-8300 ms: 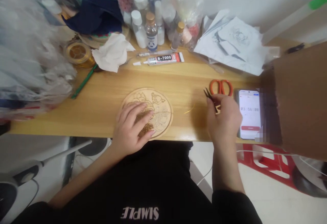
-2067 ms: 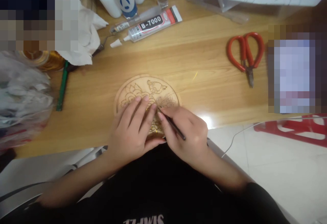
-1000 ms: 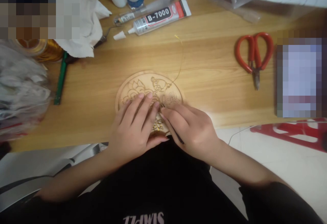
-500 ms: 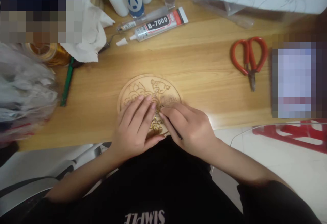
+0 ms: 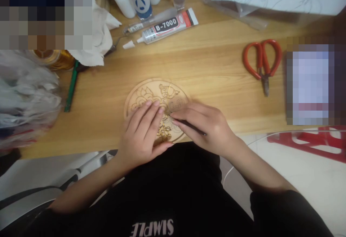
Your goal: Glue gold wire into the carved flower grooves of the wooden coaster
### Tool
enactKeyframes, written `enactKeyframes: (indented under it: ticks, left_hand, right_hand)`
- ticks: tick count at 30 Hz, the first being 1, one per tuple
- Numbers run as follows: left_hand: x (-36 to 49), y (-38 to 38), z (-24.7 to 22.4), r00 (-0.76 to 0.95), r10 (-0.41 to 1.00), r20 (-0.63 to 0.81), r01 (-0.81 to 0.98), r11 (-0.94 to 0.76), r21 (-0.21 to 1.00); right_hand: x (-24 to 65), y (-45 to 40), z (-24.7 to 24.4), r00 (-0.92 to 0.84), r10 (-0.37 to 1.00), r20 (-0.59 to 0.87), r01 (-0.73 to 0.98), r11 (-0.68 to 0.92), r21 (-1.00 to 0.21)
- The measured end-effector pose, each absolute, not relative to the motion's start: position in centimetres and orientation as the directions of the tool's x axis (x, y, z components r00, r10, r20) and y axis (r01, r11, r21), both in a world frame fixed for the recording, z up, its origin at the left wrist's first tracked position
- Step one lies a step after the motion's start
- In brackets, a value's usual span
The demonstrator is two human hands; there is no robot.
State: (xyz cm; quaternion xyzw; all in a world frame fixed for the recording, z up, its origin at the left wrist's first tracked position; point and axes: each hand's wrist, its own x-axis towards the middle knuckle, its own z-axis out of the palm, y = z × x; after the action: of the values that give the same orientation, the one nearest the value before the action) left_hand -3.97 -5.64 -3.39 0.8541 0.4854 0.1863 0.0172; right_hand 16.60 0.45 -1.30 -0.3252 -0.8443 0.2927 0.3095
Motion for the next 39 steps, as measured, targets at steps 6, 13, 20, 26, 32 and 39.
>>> enactKeyframes:
  ticks: [6, 13, 20, 26, 32, 39]
  left_hand:
    - [-3.9, -5.7, -3.6, 0.453, 0.841, 0.296, 0.824, -0.521, 0.221]
    - [-5.0, -4.6, -2.0, 0.497, 0.832, 0.247, 0.758, -0.555, 0.343]
    - [-7.7, 0.9, -0.9, 0.842, 0.516, 0.158, 0.464, -0.841, 0.277]
    - [-8.6, 3.1, -2.2, 0.89, 0.381, 0.251, 0.301, -0.904, 0.304]
    - [-8.6, 3.4, -2.6, 0.883, 0.373, 0.286, 0.277, -0.904, 0.326]
    - [-8.6, 3.1, -3.2, 0.856, 0.452, 0.25, 0.326, -0.848, 0.417]
  right_hand:
    - [16.3, 0.2, -1.6, -0.566, 0.76, 0.319, 0.406, 0.594, -0.695]
    - [16.1, 0.0, -1.7, -0.539, 0.773, 0.336, 0.408, 0.588, -0.698]
    - [16.0, -0.2, -1.5, -0.53, 0.781, 0.331, 0.429, 0.583, -0.691]
    - [15.9, -0.6, -1.6, -0.513, 0.795, 0.323, 0.437, 0.566, -0.699]
    - [15.6, -1.1, -1.8, -0.467, 0.813, 0.347, 0.462, 0.559, -0.688]
    - [15.3, -1.4, -1.7, -0.435, 0.839, 0.326, 0.505, 0.527, -0.684]
